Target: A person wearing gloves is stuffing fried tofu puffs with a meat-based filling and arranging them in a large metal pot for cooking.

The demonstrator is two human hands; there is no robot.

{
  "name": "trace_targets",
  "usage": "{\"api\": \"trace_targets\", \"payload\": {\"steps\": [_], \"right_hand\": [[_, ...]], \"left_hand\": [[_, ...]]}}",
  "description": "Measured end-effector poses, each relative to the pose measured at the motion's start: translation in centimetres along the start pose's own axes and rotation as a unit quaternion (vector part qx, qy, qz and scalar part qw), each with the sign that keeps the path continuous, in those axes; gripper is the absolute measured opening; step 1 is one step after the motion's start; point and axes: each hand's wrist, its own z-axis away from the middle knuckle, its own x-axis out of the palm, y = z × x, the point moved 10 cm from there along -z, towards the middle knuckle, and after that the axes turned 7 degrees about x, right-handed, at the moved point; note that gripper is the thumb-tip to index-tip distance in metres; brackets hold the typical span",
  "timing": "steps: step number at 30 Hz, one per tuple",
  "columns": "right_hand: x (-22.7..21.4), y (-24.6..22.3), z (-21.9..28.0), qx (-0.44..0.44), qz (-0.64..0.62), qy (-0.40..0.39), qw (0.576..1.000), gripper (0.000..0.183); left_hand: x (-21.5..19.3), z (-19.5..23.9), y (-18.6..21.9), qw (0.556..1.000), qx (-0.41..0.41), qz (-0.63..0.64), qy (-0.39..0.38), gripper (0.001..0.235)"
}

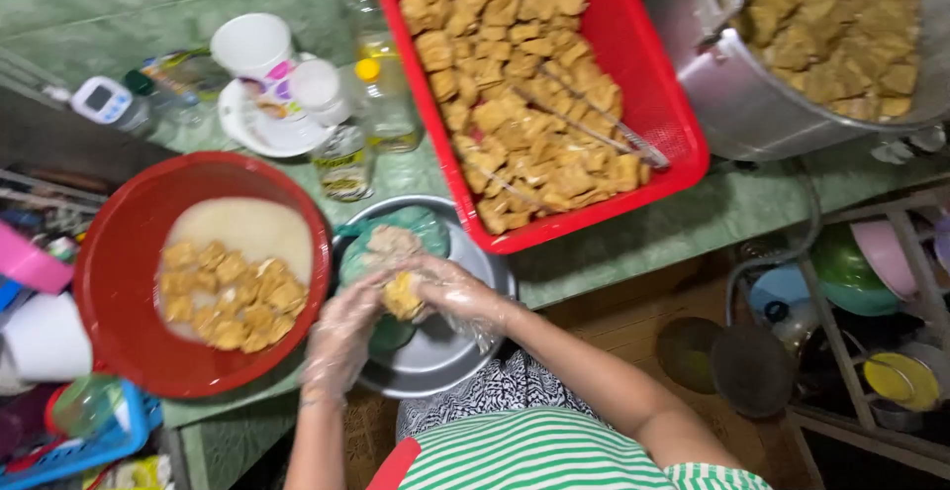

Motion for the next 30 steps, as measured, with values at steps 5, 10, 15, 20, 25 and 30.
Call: {"api": "trace_targets", "payload": {"steps": [5, 10, 15, 20, 25, 30], "right_hand": [[1.3, -13.1, 10.7, 0.006, -0.013, -0.069, 0.997, 0.047], [-7.1, -28.4, 20.1, -0.072, 0.06, -0.003, 0.996, 0.033], [-22.9, -44.2, 27.0, -0.132, 0.306, 0.26, 0.906, 0.022], [-46.8, -54.6, 28.8, -0.172, 0.539, 0.362, 0.741, 0.031], [-57.0, -57.4, 28.3, -0.055, 0.523, 0.466, 0.711, 0.039], [-60.3, -56.5, 24.6, -0.017, 0.561, 0.389, 0.731, 0.038]], "left_hand": [[-1.4, -2.7, 0.4, 0.985, 0.139, -0.007, 0.098, 0.013], [-0.6, -3.0, -1.6, 0.95, 0.13, -0.106, 0.263, 0.008], [0.5, -3.6, -5.7, 0.95, 0.154, -0.033, 0.27, 0.019], [2.1, -3.3, -8.7, 0.94, 0.137, -0.019, 0.313, 0.032], [4.5, -2.4, -7.3, 0.933, 0.166, -0.055, 0.314, 0.033], [3.5, -1.6, -7.2, 0.923, 0.149, -0.102, 0.339, 0.031]]}}
